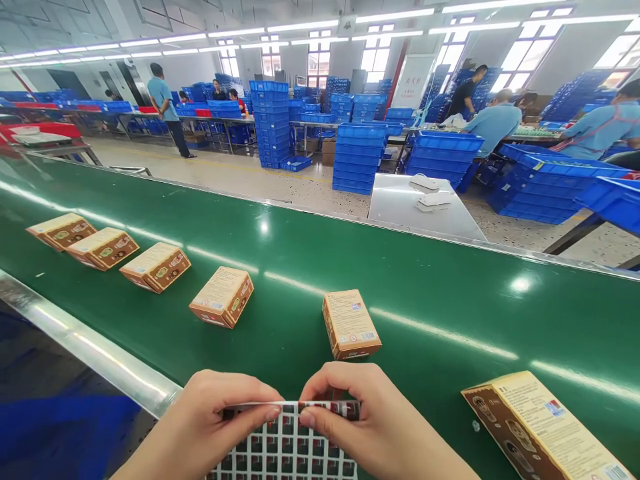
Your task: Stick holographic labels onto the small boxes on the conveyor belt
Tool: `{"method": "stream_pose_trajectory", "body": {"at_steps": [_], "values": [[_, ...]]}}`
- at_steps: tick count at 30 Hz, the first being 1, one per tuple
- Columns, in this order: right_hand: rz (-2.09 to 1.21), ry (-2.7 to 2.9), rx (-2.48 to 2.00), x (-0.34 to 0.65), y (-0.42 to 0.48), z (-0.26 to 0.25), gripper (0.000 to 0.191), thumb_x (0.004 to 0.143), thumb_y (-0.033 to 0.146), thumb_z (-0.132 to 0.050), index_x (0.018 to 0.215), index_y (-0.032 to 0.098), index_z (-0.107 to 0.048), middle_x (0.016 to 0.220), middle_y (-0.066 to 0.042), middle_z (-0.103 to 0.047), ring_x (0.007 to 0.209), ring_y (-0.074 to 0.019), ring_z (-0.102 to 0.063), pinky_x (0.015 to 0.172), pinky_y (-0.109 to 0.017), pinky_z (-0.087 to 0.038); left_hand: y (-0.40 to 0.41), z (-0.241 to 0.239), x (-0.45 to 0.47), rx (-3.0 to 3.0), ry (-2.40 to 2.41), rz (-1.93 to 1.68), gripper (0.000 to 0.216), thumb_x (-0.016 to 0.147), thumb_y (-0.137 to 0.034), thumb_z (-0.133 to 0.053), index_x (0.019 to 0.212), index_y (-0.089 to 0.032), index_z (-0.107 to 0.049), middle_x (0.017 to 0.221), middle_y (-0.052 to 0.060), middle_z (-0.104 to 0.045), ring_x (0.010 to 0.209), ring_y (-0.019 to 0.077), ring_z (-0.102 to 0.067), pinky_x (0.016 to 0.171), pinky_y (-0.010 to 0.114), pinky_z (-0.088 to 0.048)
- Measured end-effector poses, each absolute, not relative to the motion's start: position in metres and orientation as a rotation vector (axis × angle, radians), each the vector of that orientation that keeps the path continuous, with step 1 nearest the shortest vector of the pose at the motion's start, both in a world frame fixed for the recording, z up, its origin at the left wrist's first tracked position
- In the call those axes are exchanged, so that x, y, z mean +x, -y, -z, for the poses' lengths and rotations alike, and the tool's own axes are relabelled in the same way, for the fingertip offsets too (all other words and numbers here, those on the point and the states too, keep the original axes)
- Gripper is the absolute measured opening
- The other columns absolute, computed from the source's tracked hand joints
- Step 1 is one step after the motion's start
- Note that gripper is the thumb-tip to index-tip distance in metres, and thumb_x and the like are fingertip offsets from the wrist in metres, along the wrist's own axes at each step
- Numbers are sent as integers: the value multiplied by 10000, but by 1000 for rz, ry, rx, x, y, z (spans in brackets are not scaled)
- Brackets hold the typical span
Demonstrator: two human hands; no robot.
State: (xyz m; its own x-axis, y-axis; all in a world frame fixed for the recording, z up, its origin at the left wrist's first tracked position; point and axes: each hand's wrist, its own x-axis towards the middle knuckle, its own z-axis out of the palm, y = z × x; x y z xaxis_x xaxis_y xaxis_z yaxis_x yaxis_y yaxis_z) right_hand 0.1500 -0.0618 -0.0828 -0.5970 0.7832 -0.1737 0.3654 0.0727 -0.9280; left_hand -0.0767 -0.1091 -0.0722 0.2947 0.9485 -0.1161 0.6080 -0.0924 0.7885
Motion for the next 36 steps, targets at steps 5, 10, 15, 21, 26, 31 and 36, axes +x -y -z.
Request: {"method": "stream_pose_trajectory", "body": {"at_steps": [5, 10, 15, 21, 26, 31, 36], "values": [[-1394, 1974, -1051, 149, 64, 87, 152, 913, 307, -655, 782, 255, -712, 743, 13, -697, 688, -174, -610, 609, -258, -445, 109, 73, -75, 1741, -1389, -574, 224, 965, -319, -631, 876, -249, -826, 779, -18, -796, 694, 155, -692, 633, 205, -452], [-1290, 2083, -1068, 150, 66, 96, 186, 977, 331, -592, 835, 259, -688, 791, 7, -704, 717, -181, -624, 637, -283, -447, 108, 74, -75, 1725, -1447, -498, 286, 972, -362, -604, 825, -230, -811, 713, -24, -756, 628, 135, -600, 587, 207, -398], [-1245, 2104, -1103, 155, 63, 98, 99, 932, 341, -657, 880, 289, -723, 849, 4, -732, 798, -210, -658, 706, -307, -485, 109, 75, -80, 1693, -1464, -475, 319, 975, -393, -581, 817, -218, -795, 703, -23, -732, 643, 142, -593, 607, 210, -404], [-1412, 1988, -1147, 166, 59, 93, 160, 905, 378, -690, 796, 269, -735, 776, -7, -722, 738, -208, -660, 680, -292, -514, 112, 75, -85, 1621, -1434, -519, 338, 976, -411, -571, 809, -209, -785, 725, -12, -737, 676, 154, -614, 629, 210, -433], [-1431, 1879, -1169, 163, 63, 91, 188, 894, 377, -703, 750, 263, -744, 741, -5, -720, 704, -195, -645, 657, -277, -494, 111, 75, -87, 1575, -1426, -527, 345, 966, -414, -577, 795, -199, -786, 714, -9, -729, 675, 153, -601, 624, 209, -426], [-1536, 1770, -1133, 164, 61, 96, 177, 875, 414, -739, 776, 275, -786, 749, -9, -737, 708, -194, -658, 664, -271, -506, 111, 72, -90, 1549, -1429, -528, 363, 956, -425, -574, 773, -185, -775, 691, -5, -697, 654, 148, -560, 607, 213, -404], [-1680, 1596, -1126, 171, 58, 107, 217, 865, 482, -773, 811, 274, -800, 794, -27, -757, 765, -213, -696, 685, -268, -551, 112, 72, -92, 1524, -1406, -561, 339, 955, -398, -579, 765, -183, -761, 706, -9, -697, 666, 142, -563, 624, 207, -409]]}}
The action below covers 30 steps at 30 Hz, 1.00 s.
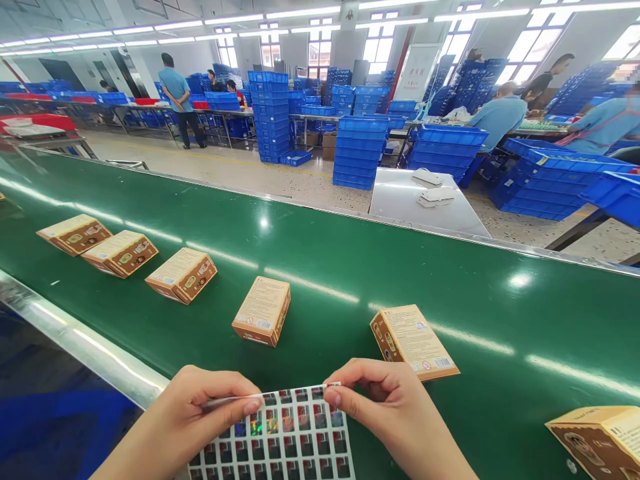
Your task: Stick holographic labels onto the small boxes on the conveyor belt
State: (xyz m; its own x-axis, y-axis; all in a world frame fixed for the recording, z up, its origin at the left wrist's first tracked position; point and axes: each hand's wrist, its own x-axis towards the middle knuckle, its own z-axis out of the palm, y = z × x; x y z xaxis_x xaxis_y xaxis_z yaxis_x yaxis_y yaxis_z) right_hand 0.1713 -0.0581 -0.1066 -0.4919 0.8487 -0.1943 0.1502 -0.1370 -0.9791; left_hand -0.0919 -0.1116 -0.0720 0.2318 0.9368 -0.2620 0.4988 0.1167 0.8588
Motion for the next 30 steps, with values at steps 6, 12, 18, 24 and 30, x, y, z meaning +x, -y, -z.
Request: {"method": "stream_pose_trajectory", "body": {"at_steps": [6, 12, 18, 24, 30], "values": [[-1438, 1640, -1194, 168, 66, 102, 301, 893, 526, -722, 782, 254, -790, 771, -31, -734, 745, -221, -686, 693, -289, -555, 111, 75, -92, 1527, -1417, -549, 367, 968, -428, -571, 771, -178, -752, 690, -20, -647, 662, 133, -516, 606, 207, -377], [-868, 2021, -1033, 176, 62, 105, 111, 965, 346, -686, 1049, 291, -733, 952, -14, -771, 859, -220, -733, 748, -294, -596, 110, 76, -89, 1515, -1419, -511, 381, 974, -454, -554, 788, -181, -744, 711, -16, -660, 684, 145, -540, 622, 217, -386], [62, 2334, -693, 185, 64, 101, 242, 988, 41, -566, 1104, 191, -717, 1183, -86, -743, 1063, -259, -684, 967, -414, -476, 108, 78, -85, 1498, -1464, -501, 394, 979, -458, -547, 756, -185, -724, 680, -33, -607, 662, 128, -494, 603, 216, -354], [-47, 2219, -698, 196, 68, 107, 293, 925, 23, -638, 1120, 215, -745, 1126, -38, -771, 1033, -215, -704, 959, -327, -508, 107, 83, -90, 1365, -1490, -494, 392, 958, -438, -546, 727, -155, -689, 641, -17, -584, 632, 134, -494, 581, 229, -360], [-1135, 1379, -1283, 176, 36, 135, 174, 874, 467, -762, 873, 296, -795, 1196, -25, -761, 1139, -270, -689, 945, -348, -555, 107, 93, -98, 1585, -1359, -518, 264, 926, -387, -643, 763, -215, -761, 1381, 105, -654, 1304, 336, -521, 661, 275, -593]]}}
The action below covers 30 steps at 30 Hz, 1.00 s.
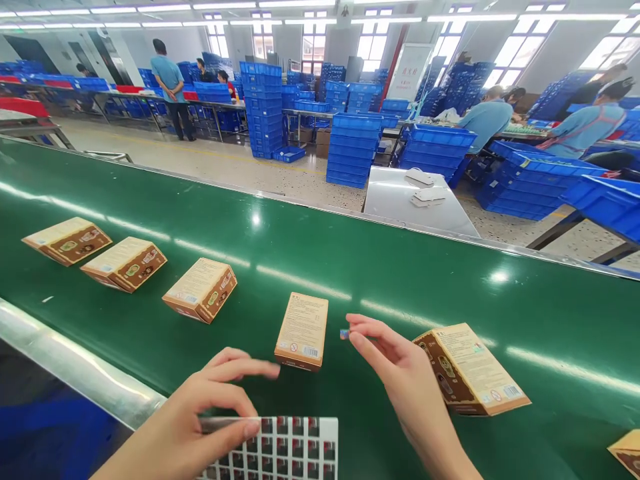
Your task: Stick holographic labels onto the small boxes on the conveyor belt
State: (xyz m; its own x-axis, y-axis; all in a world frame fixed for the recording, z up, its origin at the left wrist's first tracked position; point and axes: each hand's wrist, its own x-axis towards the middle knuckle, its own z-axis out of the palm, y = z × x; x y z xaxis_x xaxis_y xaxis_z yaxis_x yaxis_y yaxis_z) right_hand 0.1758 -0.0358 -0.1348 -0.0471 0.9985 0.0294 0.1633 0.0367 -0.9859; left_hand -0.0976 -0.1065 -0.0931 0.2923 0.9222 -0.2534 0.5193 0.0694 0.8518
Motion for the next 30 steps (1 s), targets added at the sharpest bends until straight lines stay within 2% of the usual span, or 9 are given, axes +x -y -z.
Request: {"method": "stream_pose_trajectory", "body": {"at_steps": [2, 4, 6, 7, 11, 14, 19, 25, 30], "values": [[-1409, 1120, -1248, 161, 24, 145, 278, 812, 520, -801, 959, 284, -815, 1259, -50, -738, 1254, -306, -620, 1071, -410, -483, 102, 99, -94, 1738, -1297, -465, 202, 920, -341, -660, 788, -246, -779, 1624, -3, -430, 1546, 370, -209, 866, 416, -621], [-1532, 998, -1190, 148, 17, 152, 370, 770, 540, -824, 1020, 267, -818, 1261, -72, -735, 1285, -329, -590, 1113, -451, -439, 97, 106, -87, 1910, -1262, -360, 153, 906, -284, -681, 802, -262, -791, 1658, -62, -336, 1580, 372, -92, 1135, 616, -414], [-1544, 975, -1188, 141, 14, 153, 383, 755, 546, -832, 1007, 259, -821, 1264, -80, -732, 1290, -344, -579, 1121, -474, -416, 92, 110, -79, 2004, -1223, -270, 133, 890, -236, -692, 809, -257, -796, 1654, -59, -321, 1572, 378, -114, 1231, 662, -188], [-1529, 984, -1204, 140, 13, 153, 365, 750, 546, -836, 974, 257, -823, 1278, -79, -725, 1298, -349, -569, 1127, -480, -400, 90, 111, -76, 2007, -1212, -244, 131, 887, -224, -690, 818, -253, -797, 1655, -55, -308, 1566, 377, -131, 1241, 650, -173], [-1508, 1082, -1262, 154, 7, 143, 311, 715, 527, -872, 805, 236, -814, 1292, -93, -714, 1311, -378, -541, 1131, -487, -356, 88, 110, -66, 1947, -1214, -229, 150, 900, -253, -669, 824, -249, -798, 1646, -73, -300, 1560, 357, -153, 1220, 568, -328], [-1519, 1172, -1298, 166, 1, 135, 312, 708, 523, -882, 764, 224, -812, 1238, -111, -737, 1274, -385, -567, 1124, -492, -349, 87, 109, -60, 1940, -1208, -229, 152, 897, -257, -670, 813, -251, -796, 1629, -85, -331, 1559, 346, -163, 1221, 546, -344], [-1430, 1238, -1386, 175, 2, 132, 339, 722, 565, -852, 808, 238, -824, 1221, -104, -743, 1269, -374, -574, 1088, -465, -390, 87, 112, -48, 1969, -1175, -217, 142, 873, -233, -675, 805, -234, -799, 1631, -71, -326, 1550, 363, -182, 1226, 570, -322], [-1272, 1264, -1454, 180, 13, 139, 371, 752, 590, -786, 783, 220, -772, 1230, -116, -729, 1140, -359, -654, 897, -421, -530, 87, 111, -35, 2003, -1115, -217, 161, 869, -177, -664, 812, -226, -805, 1640, -53, -311, 1545, 380, -187, 1239, 628, -238], [-1037, 1342, -1522, 180, 23, 144, 344, 815, 562, -719, 844, 222, -673, 1175, -135, -731, 1016, -340, -686, 854, -464, -529, 85, 109, -25, 2038, -1056, -206, 152, 864, -160, -681, 813, -217, -812, 1642, -12, -322, 1542, 390, -205, 1233, 645, -238]]}}
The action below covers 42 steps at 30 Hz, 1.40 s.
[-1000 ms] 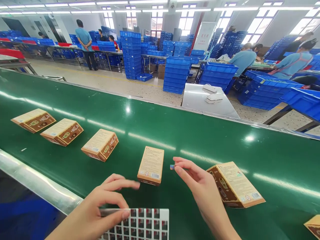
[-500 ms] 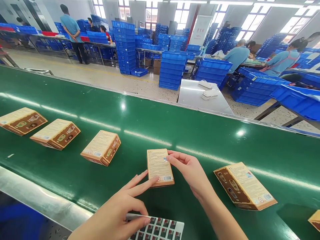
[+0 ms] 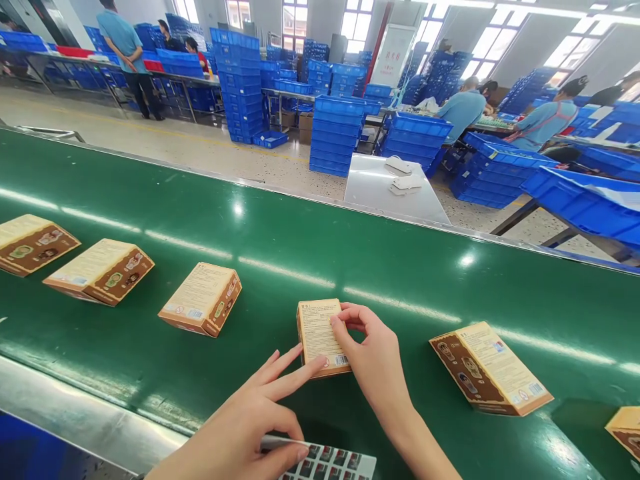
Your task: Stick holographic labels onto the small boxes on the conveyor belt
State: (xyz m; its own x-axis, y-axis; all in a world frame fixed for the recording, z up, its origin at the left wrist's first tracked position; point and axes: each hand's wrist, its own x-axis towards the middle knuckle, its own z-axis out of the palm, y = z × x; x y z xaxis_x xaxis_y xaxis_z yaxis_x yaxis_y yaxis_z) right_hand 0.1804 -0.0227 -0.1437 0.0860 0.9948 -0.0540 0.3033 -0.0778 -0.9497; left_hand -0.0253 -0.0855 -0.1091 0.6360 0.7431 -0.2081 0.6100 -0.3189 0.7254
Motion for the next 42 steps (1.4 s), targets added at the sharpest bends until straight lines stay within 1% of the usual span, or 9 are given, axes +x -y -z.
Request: {"method": "stream_pose_trajectory", "body": {"at_steps": [8, 14, 19, 25, 29, 32, 35, 38, 42], "values": [[-825, 1449, -1592, 200, 15, 135, 342, 934, 470, -599, 1169, 230, -532, 952, -91, -774, 864, -303, -730, 754, -441, -558, 86, 108, -20, 1963, -1042, -294, 133, 869, -180, -689, 837, -209, -814, 1592, 54, -447, 1516, 384, -319, 1217, 620, -296], [-429, 2121, -1202, 220, 48, 92, 154, 1027, 298, -541, 1070, 279, -687, 1187, -63, -721, 1092, -250, -690, 819, -351, -599, 91, 96, -46, 1779, -1209, -580, 186, 927, -265, -661, 789, -247, -784, 1111, 14, -814, 1149, 257, -692, 1003, 385, -539], [-255, 2498, -902, 211, 71, 81, 142, 1034, 194, -532, 1081, 239, -658, 1186, -94, -719, 1189, -267, -648, 989, -420, -576, 91, 88, -59, 1772, -1250, -606, 210, 948, -279, -646, 793, -252, -785, 1057, -7, -812, 1087, 231, -692, 980, 343, -515], [-102, 2511, -851, 202, 76, 93, 163, 1009, 106, -527, 1015, 200, -661, 1205, -133, -711, 1217, -312, -624, 999, -488, -562, 93, 87, -58, 1778, -1255, -605, 225, 957, -257, -625, 786, -245, -771, 1005, -8, -806, 1019, 211, -683, 934, 322, -520], [-391, 2298, -957, 200, 79, 97, 138, 982, 145, -582, 932, 244, -664, 1210, -88, -724, 1177, -288, -655, 958, -427, -581, 93, 86, -67, 1786, -1302, -572, 284, 963, -290, -602, 716, -216, -721, 843, 28, -744, 880, 206, -644, 786, 298, -558], [-889, 1821, -1186, 189, 71, 106, 155, 996, 336, -604, 869, 262, -654, 1241, -69, -717, 1119, -263, -692, 911, -374, -597, 93, 89, -81, 1835, -1327, -515, 319, 960, -373, -601, 709, -222, -728, 1132, 81, -719, 1122, 283, -600, 808, 332, -599], [-1288, 1329, -1259, 170, 49, 122, 260, 961, 504, -640, 891, 258, -688, 1333, -61, -678, 1172, -267, -662, 1038, -408, -519, 92, 97, -91, 1951, -1346, -488, 292, 961, -357, -602, 746, -250, -768, 1569, 7, -498, 1473, 380, -334, 1127, 578, -432], [-1417, 1091, -1231, 150, 24, 139, 300, 883, 542, -724, 960, 252, -742, 1358, -64, -660, 1244, -287, -599, 1117, -445, -433, 90, 106, -89, 2053, -1320, -399, 255, 963, -288, -594, 784, -253, -773, 1652, -43, -367, 1556, 392, -197, 1223, 692, -179], [-1411, 1030, -1205, 134, 6, 148, 342, 797, 548, -786, 911, 226, -764, 1304, -79, -684, 1215, -298, -603, 1072, -439, -458, 88, 109, -76, 2036, -1293, -307, 224, 948, -236, -595, 799, -236, -762, 1646, -24, -372, 1572, 370, -153, 1200, 616, -334]]}}
